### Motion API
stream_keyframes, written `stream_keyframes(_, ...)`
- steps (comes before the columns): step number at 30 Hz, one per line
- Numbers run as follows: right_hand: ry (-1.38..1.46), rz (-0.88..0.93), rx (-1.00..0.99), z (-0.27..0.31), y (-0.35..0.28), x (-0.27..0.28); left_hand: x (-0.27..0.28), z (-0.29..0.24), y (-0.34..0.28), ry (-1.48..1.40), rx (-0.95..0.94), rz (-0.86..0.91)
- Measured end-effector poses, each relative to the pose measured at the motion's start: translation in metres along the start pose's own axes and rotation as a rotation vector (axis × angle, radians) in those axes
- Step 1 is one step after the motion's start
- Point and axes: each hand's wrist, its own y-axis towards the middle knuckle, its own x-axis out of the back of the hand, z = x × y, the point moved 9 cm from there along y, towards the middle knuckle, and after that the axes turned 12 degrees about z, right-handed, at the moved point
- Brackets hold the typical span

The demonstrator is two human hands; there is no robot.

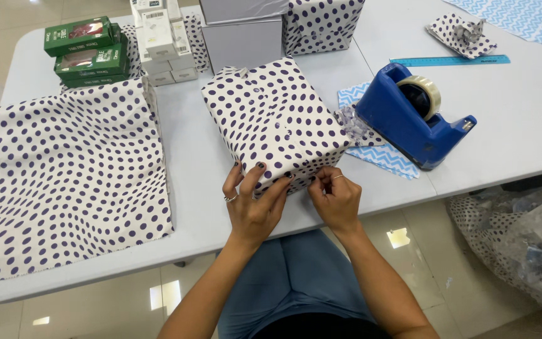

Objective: The person wraps a box in patterned paper by folding the paper around the box, securing it with tape from a dispenser, and smoothing the edges.

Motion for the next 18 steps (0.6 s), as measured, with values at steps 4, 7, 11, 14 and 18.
stream_keyframes(4,0.003,-0.007,-0.035,-0.011,-0.001,0.002,0.0,0.0,0.0,-0.001,0.004,0.005)
stream_keyframes(7,0.012,0.011,-0.053,-0.016,-0.002,0.002,0.0,0.0,0.0,-0.013,0.005,0.0)
stream_keyframes(11,0.069,0.004,-0.092,-0.025,-0.002,0.004,0.0,0.001,0.0,-0.015,0.001,0.006)
stream_keyframes(14,0.067,-0.008,-0.11,-0.039,-0.003,0.01,-0.001,0.001,-0.001,-0.014,-0.002,0.006)
stream_keyframes(18,0.061,-0.019,-0.2,-0.063,-0.002,0.026,-0.001,0.001,-0.001,-0.006,-0.01,0.01)
